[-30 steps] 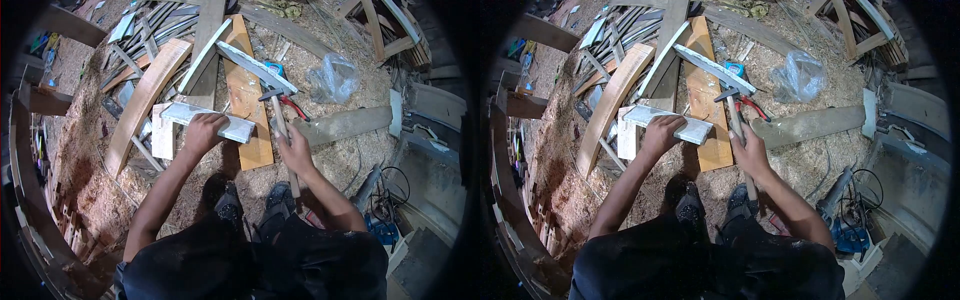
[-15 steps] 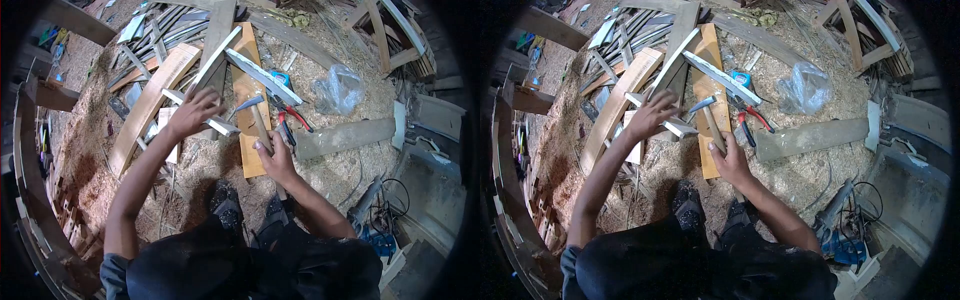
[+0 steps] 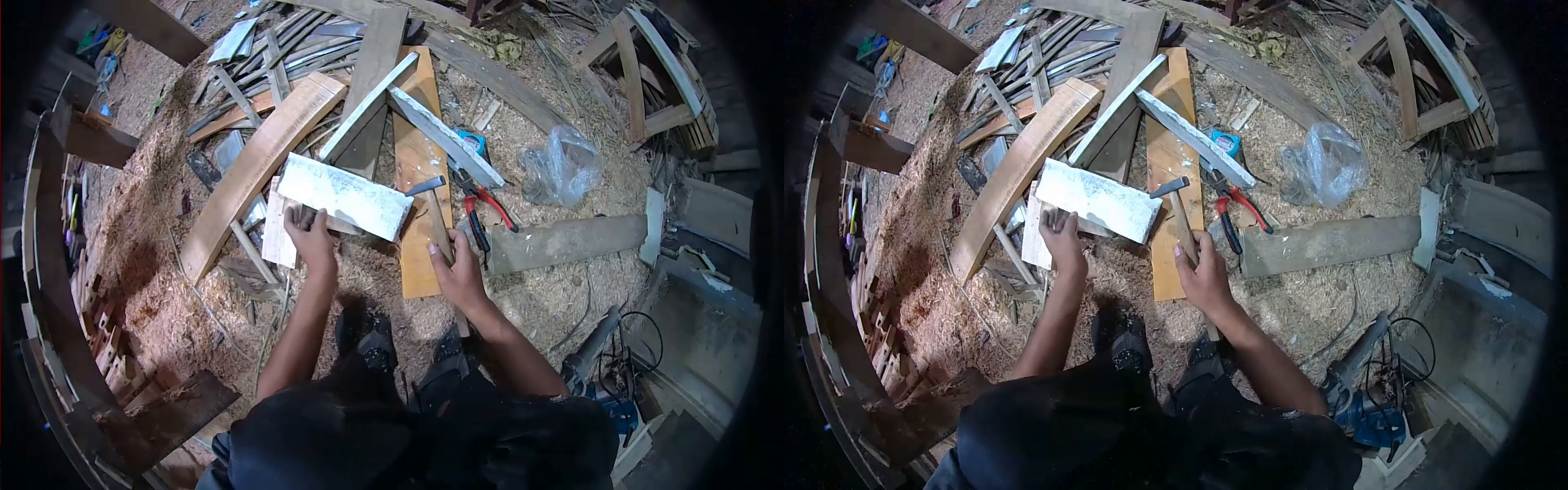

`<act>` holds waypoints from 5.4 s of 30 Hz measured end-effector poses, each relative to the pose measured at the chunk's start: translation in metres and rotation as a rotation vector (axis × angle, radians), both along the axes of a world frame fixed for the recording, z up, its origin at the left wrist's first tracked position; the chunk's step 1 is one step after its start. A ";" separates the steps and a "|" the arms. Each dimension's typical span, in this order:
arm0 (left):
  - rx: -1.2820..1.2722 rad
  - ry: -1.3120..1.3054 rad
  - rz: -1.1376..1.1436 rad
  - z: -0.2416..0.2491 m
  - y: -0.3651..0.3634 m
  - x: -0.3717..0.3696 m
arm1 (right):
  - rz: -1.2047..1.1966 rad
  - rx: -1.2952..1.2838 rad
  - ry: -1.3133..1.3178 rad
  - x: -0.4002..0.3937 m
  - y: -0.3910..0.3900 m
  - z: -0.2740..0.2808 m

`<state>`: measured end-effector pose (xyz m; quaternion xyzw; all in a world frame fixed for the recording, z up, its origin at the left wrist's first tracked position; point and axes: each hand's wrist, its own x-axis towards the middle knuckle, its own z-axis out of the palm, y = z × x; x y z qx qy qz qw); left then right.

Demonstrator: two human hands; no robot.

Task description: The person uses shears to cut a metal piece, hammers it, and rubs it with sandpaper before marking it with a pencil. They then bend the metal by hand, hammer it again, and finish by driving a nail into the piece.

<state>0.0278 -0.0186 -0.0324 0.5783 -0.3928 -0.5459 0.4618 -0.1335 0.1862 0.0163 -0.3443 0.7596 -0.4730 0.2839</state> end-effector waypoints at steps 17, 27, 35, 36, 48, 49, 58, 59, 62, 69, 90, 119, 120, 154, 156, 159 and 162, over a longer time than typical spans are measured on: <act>0.082 0.090 0.050 -0.002 -0.036 -0.025 | 0.132 -0.016 0.010 -0.005 -0.063 -0.026; 0.041 0.226 -0.188 0.013 -0.076 -0.108 | 0.099 -0.176 -0.158 -0.001 -0.067 -0.016; -0.142 0.132 -0.447 0.017 -0.091 -0.148 | -0.014 -0.147 0.108 0.019 -0.010 0.011; -0.127 0.121 -0.500 0.019 -0.094 -0.147 | -0.002 -0.161 0.158 0.021 -0.005 0.007; -0.172 0.072 -0.672 0.040 -0.097 -0.154 | 0.068 -0.018 0.055 0.019 -0.004 0.014; -0.176 0.079 -0.666 0.042 -0.097 -0.157 | 0.053 -0.044 0.071 0.021 -0.003 0.012; -0.154 0.159 -0.561 0.061 -0.066 -0.172 | -0.062 -0.024 0.007 0.021 0.010 0.016; -0.155 0.134 -0.557 0.061 -0.065 -0.172 | -0.057 -0.020 0.021 0.020 0.011 0.016; -0.169 0.116 -0.577 0.054 -0.069 -0.171 | -0.055 -0.034 0.079 0.016 0.007 0.018; -0.188 0.095 -0.536 0.054 -0.067 -0.172 | -0.043 -0.044 0.107 0.005 -0.002 0.020; -0.210 0.065 -0.533 0.035 -0.075 -0.172 | -0.064 -0.034 0.018 0.009 0.008 0.019; -0.526 -0.316 -1.403 0.055 -0.092 -0.188 | -0.182 -0.005 0.086 -0.006 -0.003 0.008; -0.480 -0.372 -1.429 0.052 -0.097 -0.184 | -0.158 0.015 0.134 -0.007 -0.004 0.013; -0.146 -0.097 -0.837 -0.018 -0.049 -0.130 | -0.067 -0.026 -0.031 0.021 0.022 0.005; -0.271 -0.159 -0.816 -0.028 -0.037 -0.132 | -0.080 0.014 -0.010 0.017 0.027 0.000; -0.438 -0.365 -0.914 0.012 -0.015 -0.120 | -0.057 0.066 0.052 0.009 0.035 -0.001; -0.700 -0.429 -0.870 0.013 -0.014 -0.102 | -0.086 0.067 0.015 0.004 0.039 0.002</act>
